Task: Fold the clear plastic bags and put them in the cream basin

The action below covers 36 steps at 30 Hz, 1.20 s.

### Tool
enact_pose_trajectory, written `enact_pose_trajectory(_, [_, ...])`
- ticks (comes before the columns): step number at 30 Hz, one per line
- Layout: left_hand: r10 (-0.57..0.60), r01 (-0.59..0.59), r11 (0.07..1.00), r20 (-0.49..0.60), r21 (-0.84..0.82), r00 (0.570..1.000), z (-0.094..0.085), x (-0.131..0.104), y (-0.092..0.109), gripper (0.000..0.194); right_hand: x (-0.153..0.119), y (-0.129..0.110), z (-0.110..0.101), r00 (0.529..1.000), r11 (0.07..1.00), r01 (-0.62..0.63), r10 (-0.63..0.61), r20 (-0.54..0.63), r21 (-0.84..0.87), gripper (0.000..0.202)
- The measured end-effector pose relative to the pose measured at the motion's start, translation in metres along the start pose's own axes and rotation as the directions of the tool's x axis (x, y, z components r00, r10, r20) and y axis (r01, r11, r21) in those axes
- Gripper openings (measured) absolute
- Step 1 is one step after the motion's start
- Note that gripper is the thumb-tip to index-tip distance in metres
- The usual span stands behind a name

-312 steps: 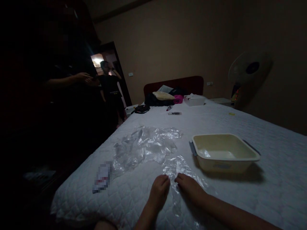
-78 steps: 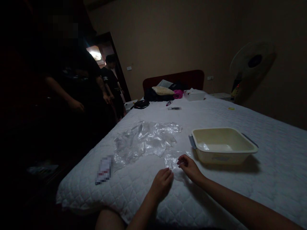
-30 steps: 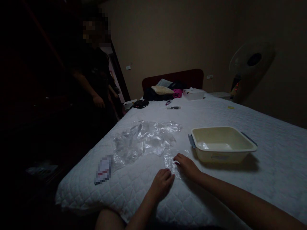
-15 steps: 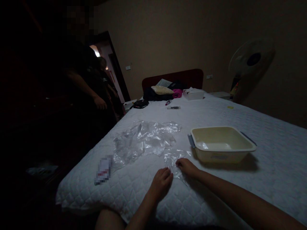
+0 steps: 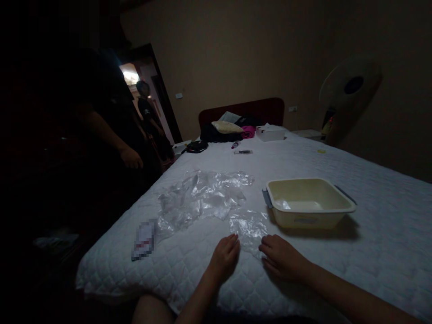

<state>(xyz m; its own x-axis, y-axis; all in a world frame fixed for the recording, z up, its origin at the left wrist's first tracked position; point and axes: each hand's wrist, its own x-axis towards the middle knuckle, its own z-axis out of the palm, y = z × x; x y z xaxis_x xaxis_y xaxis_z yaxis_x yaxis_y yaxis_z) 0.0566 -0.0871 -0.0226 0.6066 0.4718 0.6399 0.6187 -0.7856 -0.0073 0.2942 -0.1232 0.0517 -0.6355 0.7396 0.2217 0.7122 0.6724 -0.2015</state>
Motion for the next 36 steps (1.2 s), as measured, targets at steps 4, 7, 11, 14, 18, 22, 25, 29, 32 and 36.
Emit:
enact_pose_trajectory(4, [0.127, -0.127, 0.992, 0.059, 0.004, 0.990, -0.004, 0.002, 0.005, 0.033, -0.013, 0.001, 0.003, 0.995, 0.991, 0.077, -0.069, 0.077, -0.111, 0.017])
enact_pose_trajectory(7, [0.208, -0.209, 0.978, 0.102, -0.003, 0.973, -0.003, 0.005, 0.007, 0.032, -0.017, 0.013, 0.012, 0.997, 0.985, 0.073, -0.067, 0.041, -0.154, 0.017])
enact_pose_trajectory(11, [0.167, -0.171, 0.985, 0.135, 0.021, 0.977, 0.003, 0.006, 0.007, 0.032, -0.019, 0.028, 0.021, 0.998, 0.978, 0.043, -0.052, -0.038, -0.204, 0.021])
enact_pose_trajectory(14, [0.117, -0.125, 0.991, 0.152, 0.049, 0.981, 0.005, 0.005, 0.006, 0.033, -0.019, 0.028, 0.020, 0.999, 0.980, -0.002, -0.007, -0.046, -0.198, 0.019])
enact_pose_trajectory(18, [0.086, -0.100, 0.992, 0.182, 0.074, 0.980, 0.005, 0.004, 0.004, 0.033, -0.019, 0.019, 0.012, 0.998, 0.979, -0.021, 0.010, -0.055, -0.201, 0.015])
enact_pose_trajectory(22, [0.067, -0.088, 0.991, 0.197, 0.099, 0.978, 0.006, 0.004, 0.004, 0.033, -0.013, 0.015, 0.013, 0.986, 0.959, 0.055, -0.096, -0.134, -0.277, 0.017])
enact_pose_trajectory(25, [0.052, -0.070, 0.994, 0.198, 0.086, 0.979, 0.008, 0.003, 0.003, 0.033, -0.005, 0.014, 0.022, 0.963, 0.922, 0.179, -0.236, -0.131, -0.342, 0.021])
enact_pose_trajectory(29, [0.034, -0.045, 0.998, 0.196, 0.050, 0.980, 0.010, 0.002, 0.002, 0.033, 0.003, 0.010, 0.038, 0.977, 0.902, 0.165, -0.205, -0.061, -0.398, 0.020])
enact_pose_trajectory(32, [0.034, -0.042, 0.998, 0.197, 0.037, 0.980, 0.009, 0.003, 0.002, 0.032, 0.005, 0.008, 0.044, 0.994, 0.911, 0.031, -0.073, -0.087, -0.411, 0.020])
enact_pose_trajectory(36, [0.035, -0.044, 0.998, 0.188, 0.044, 0.981, 0.008, 0.005, 0.002, 0.030, 0.006, 0.006, 0.041, 0.992, 0.922, 0.037, -0.082, -0.101, -0.385, 0.016])
